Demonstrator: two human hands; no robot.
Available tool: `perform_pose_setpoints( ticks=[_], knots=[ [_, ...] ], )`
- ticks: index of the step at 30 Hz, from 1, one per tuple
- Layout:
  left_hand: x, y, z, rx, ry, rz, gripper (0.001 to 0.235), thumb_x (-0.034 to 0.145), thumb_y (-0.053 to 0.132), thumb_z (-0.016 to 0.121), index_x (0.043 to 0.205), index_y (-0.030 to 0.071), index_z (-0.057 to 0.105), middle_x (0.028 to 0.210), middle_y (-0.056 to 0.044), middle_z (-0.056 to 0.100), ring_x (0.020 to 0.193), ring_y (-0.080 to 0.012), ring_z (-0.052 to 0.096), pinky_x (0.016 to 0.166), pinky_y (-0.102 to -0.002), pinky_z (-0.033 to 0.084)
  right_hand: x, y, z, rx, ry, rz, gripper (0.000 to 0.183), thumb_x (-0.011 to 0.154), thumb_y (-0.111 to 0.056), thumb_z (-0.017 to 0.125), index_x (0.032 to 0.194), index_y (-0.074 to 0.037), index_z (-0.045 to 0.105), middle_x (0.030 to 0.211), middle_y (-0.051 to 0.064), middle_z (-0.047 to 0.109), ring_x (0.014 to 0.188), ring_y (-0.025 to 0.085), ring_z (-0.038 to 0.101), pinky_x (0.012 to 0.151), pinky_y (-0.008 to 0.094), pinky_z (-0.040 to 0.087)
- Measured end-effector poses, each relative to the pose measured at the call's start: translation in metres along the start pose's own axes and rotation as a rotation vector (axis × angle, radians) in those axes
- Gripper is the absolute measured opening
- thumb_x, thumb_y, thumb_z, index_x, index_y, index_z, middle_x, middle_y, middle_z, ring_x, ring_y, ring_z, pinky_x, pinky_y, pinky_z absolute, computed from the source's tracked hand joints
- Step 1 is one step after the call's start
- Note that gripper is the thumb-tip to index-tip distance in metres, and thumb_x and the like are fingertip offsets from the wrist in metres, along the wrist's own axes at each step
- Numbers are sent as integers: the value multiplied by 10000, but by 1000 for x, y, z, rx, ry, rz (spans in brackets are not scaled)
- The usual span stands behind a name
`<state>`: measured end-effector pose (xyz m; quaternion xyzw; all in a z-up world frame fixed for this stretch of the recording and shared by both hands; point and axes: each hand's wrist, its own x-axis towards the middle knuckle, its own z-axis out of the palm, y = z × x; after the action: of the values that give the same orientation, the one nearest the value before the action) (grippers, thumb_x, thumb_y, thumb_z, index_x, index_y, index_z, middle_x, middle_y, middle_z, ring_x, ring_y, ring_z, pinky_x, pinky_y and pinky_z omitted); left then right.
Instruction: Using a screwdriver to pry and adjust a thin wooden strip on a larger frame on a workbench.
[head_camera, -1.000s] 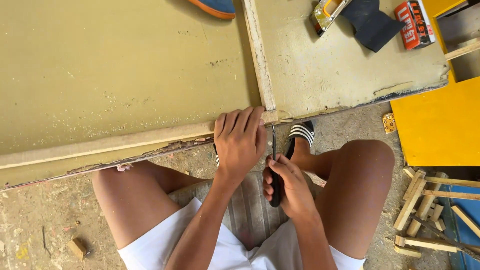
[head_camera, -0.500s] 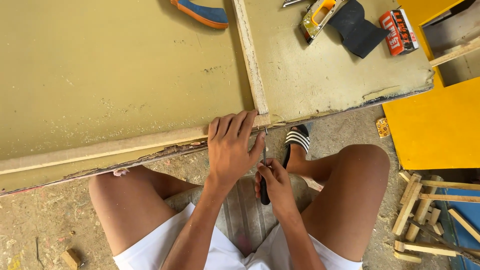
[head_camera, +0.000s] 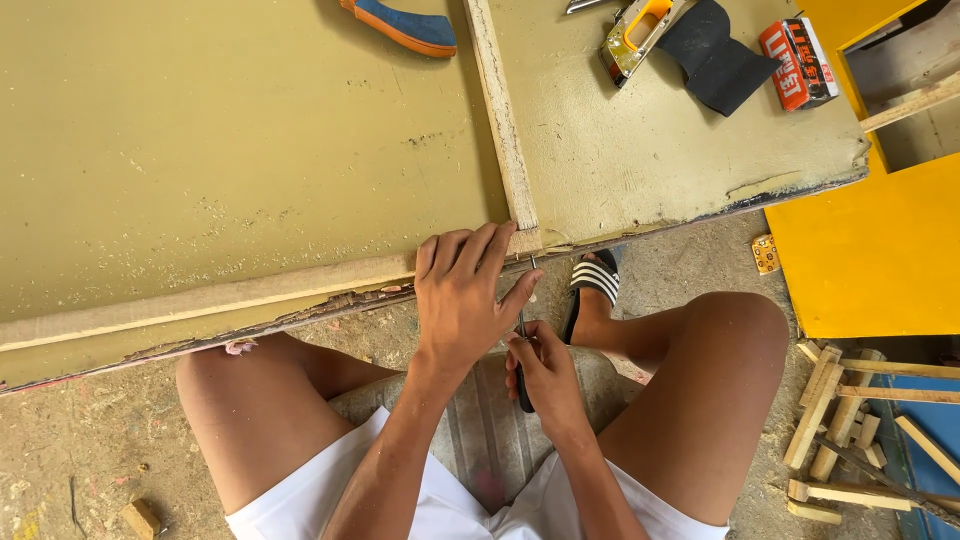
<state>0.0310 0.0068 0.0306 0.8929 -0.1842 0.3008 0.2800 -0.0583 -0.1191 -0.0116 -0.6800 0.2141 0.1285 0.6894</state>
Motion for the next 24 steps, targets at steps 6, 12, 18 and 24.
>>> perform_pose_setpoints(
  ticks=[6, 12, 18, 24],
  knots=[
    [-2, -4, 2, 15, -28, 4, 372, 865, 299, 756, 1196, 130, 752, 1015, -44, 752, 945, -199, 655, 929, -372, 421, 2, 7, -1, -12, -25, -22, 214, 1066, -171, 518, 1037, 16, 617, 701, 101, 556, 604, 189, 606, 507, 362, 563],
    [-2, -2, 5, 28, -9, -1, 381, 838, 282, 771, 1194, 147, 747, 1000, -30, 743, 927, -192, 650, 918, -363, 423, 0, 0, 1, -3, -7, -8, 214, 1062, -171, 520, 1052, 19, 619, 700, 105, 557, 596, 190, 610, 501, 363, 571],
    [-1, -2, 4, 15, -25, -2, 437, 817, 337, 783, 1208, 145, 743, 1021, -38, 742, 946, -198, 646, 930, -375, 425, 1, 1, 2, -24, -13, -16, 219, 1063, -174, 518, 1055, 22, 616, 706, 108, 565, 604, 192, 620, 511, 363, 573],
    [0, -1, 2, 26, 6, 12, 426, 819, 311, 755, 1210, 144, 741, 1008, -41, 733, 928, -205, 652, 919, -377, 435, 3, -2, 3, -7, -8, -19, 212, 1054, -159, 517, 1048, 27, 617, 690, 122, 566, 590, 216, 648, 523, 391, 608]
  ],
)
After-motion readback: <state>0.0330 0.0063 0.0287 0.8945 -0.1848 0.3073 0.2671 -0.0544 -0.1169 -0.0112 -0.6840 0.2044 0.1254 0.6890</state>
